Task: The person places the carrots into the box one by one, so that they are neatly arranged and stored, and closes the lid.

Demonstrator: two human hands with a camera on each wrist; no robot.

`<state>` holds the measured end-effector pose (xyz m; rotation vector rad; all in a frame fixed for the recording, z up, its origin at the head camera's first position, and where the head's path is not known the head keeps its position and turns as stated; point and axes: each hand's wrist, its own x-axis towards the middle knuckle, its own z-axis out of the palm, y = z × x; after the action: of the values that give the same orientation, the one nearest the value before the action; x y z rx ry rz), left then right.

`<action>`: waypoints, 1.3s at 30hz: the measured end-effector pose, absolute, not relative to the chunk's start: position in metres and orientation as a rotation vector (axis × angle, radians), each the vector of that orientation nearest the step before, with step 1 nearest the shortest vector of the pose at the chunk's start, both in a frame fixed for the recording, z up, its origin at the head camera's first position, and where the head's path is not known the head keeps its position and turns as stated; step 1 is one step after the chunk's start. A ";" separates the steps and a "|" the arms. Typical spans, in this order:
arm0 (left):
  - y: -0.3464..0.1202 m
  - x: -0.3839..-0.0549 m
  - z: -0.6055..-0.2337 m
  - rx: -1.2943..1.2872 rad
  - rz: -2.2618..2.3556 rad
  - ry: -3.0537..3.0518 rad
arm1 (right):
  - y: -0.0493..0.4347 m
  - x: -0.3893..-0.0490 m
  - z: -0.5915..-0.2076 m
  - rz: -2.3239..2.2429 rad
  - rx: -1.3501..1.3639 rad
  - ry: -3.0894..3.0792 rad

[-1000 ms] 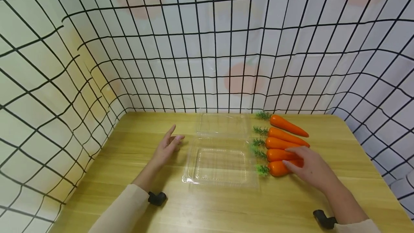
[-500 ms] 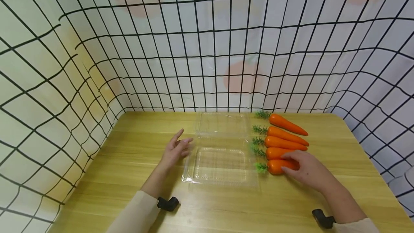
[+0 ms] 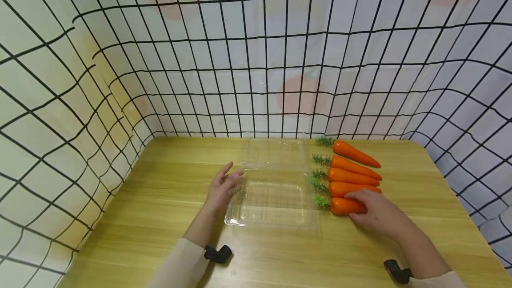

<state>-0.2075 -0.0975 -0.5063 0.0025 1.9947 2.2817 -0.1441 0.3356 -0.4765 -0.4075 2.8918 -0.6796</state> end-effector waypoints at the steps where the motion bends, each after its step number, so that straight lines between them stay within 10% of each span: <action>1: -0.097 -0.208 -0.508 0.003 2.287 1.986 | 0.335 -0.144 -0.477 -0.676 -0.394 2.885; 39: -0.080 -0.209 -0.517 -0.011 2.453 1.919 | 0.346 -0.135 -0.464 -0.661 -0.290 2.944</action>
<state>-0.2094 -0.0795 -0.5175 -0.0111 1.9187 2.4525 -0.1350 0.3463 -0.4641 -0.2896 2.9445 -0.6607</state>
